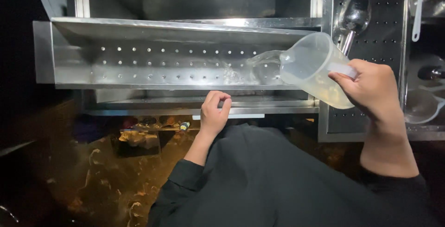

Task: Cleaning a stainless steel ice bin by removing the bottom plate, wiping the interior surfaces, and rinsing it with water from a pitcher.

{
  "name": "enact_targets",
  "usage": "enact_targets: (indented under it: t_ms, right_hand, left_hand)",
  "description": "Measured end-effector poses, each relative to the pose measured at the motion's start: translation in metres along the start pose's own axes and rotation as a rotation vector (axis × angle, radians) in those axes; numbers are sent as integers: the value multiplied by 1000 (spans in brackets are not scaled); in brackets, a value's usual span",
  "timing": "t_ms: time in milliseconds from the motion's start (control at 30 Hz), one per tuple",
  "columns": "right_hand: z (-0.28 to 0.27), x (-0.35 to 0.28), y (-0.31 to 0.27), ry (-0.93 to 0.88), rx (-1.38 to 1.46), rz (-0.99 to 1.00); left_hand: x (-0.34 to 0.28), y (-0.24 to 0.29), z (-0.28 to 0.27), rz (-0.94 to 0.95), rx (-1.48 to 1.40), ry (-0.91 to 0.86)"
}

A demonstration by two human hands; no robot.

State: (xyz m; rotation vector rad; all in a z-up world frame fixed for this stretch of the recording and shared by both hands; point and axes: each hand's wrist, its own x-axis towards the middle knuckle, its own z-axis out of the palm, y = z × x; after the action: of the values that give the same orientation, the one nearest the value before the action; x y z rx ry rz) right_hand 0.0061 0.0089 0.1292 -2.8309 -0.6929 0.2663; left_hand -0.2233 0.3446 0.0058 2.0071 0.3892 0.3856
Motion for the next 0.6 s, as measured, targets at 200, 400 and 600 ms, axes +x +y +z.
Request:
enact_targets:
  t_ms: [200, 400, 600]
  right_hand:
    - [-8, -19, 10, -8, -15, 173]
    - [-11, -27, 14, 37, 33, 172]
    - [-20, -27, -1, -6, 72, 223]
  left_hand:
    - [0, 4, 4, -20, 21, -45]
    - [0, 5, 1, -67, 26, -75]
    - [-1, 5, 2, -52, 8, -94]
